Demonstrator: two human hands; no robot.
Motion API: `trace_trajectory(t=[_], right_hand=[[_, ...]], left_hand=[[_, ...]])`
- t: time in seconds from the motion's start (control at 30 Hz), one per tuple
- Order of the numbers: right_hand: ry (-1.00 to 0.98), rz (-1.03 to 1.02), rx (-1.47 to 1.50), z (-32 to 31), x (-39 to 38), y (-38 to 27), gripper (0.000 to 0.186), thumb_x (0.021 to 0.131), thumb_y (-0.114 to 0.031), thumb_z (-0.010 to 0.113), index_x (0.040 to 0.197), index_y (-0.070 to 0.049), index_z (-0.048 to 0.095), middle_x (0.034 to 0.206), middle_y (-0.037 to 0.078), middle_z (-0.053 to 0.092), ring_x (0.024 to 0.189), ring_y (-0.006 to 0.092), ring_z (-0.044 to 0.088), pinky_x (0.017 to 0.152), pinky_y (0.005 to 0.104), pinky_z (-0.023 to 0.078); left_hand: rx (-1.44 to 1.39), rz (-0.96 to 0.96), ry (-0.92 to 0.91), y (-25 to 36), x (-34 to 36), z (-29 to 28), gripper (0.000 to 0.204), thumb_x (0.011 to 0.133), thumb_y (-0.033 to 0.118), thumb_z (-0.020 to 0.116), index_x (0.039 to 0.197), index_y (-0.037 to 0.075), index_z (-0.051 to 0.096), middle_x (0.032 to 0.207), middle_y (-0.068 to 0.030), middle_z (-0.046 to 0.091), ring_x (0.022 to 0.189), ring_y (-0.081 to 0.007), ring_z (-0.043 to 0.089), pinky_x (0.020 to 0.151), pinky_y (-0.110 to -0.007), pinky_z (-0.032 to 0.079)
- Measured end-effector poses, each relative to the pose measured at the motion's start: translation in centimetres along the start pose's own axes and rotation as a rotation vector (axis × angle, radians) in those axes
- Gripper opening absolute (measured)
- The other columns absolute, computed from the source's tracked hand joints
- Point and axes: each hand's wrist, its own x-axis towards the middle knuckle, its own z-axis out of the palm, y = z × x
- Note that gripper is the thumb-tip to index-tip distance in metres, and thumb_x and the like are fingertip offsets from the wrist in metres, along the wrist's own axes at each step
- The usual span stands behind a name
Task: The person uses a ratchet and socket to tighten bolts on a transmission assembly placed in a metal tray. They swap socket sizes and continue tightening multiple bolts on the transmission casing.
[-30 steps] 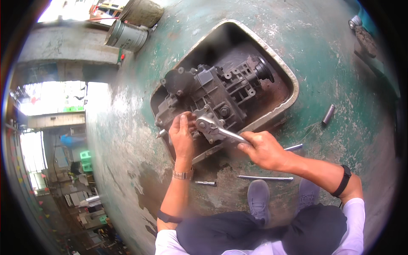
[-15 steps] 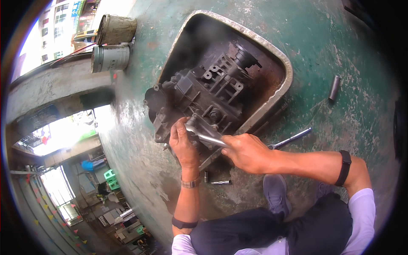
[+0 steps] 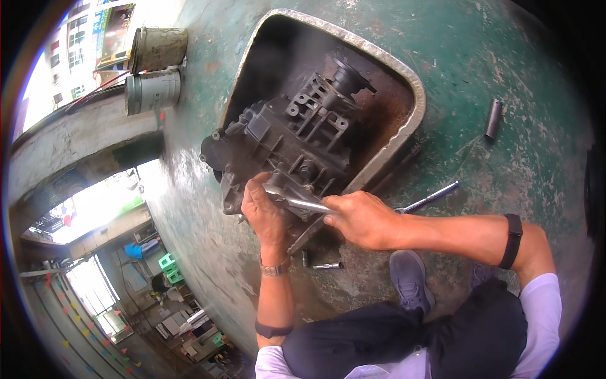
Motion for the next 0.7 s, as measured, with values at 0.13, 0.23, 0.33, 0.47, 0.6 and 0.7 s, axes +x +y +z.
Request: trace_trajectory(t=[0.13,0.23,0.33,0.47,0.6,0.7], right_hand=[[-0.015,0.015,0.129,0.8,-0.6,0.0,0.024,0.094,-0.02,0.059,0.103,0.003,0.061,0.079,0.027,0.063,0.082,0.0471,0.061,0.071,0.052,0.047],[-0.055,0.043,0.162,1.1,-1.4,0.2,0.025,0.095,-0.021,0.058,0.104,0.002,0.061,0.079,0.027,0.063,0.081,0.0463,0.062,0.071,0.0515,0.047],[-0.074,0.095,0.184,0.8,-2.3,0.6,0.026,0.095,-0.022,0.057,0.103,0.003,0.061,0.079,0.027,0.063,0.079,0.0456,0.062,0.069,0.0508,0.047],[-0.098,0.115,0.219,0.8,-3.0,1.2,0.027,0.096,-0.023,0.056,0.101,0.003,0.059,0.078,0.027,0.062,0.077,0.0447,0.062,0.068,0.0502,0.047],[-0.126,0.12,0.234,1.7,-3.6,1.6,0.027,0.097,-0.024,0.055,0.1,0.003,0.058,0.076,0.026,0.062,0.077,0.0442,0.062,0.067,0.0499,0.047],[-0.137,0.173,0.203,2.3,-3.8,1.8,0.027,0.096,-0.024,0.055,0.101,0.002,0.058,0.077,0.025,0.062,0.077,0.0437,0.062,0.067,0.0496,0.047]], left_hand=[[-0.115,-0.055,-0.061,0.0,0.0,-0.3,0.064,0.102,0.053,0.037,0.105,-0.005,0.063,0.09,-0.0115,0.07,0.073,-0.0138,0.063,0.065,-0.025,0.05],[-0.082,-0.006,-0.108,-0.1,0.3,-0.8,0.066,0.102,0.054,0.036,0.108,-0.006,0.062,0.088,-0.0121,0.069,0.072,-0.0151,0.064,0.064,-0.025,0.05],[-0.046,-0.019,-0.137,-0.1,0.5,-1.1,0.068,0.101,0.056,0.036,0.109,-0.007,0.062,0.086,-0.0124,0.069,0.071,-0.0157,0.064,0.064,-0.025,0.05],[-0.095,-0.053,-0.13,0.1,0.4,-1.0,0.067,0.101,0.056,0.038,0.108,-0.006,0.063,0.082,-0.012,0.068,0.071,-0.0158,0.064,0.063,-0.025,0.05],[-0.134,-0.035,-0.166,-0.3,0.9,-1.2,0.058,0.1,0.053,0.044,0.108,-0.002,0.063,0.078,-0.0072,0.067,0.066,-0.0105,0.06,0.06,-0.023,0.047],[-0.094,-0.031,-0.191,-0.8,1.8,-1.4,0.051,0.1,0.049,0.048,0.107,0.0,0.064,0.08,-0.0046,0.066,0.065,-0.0075,0.058,0.059,-0.021,0.045]])
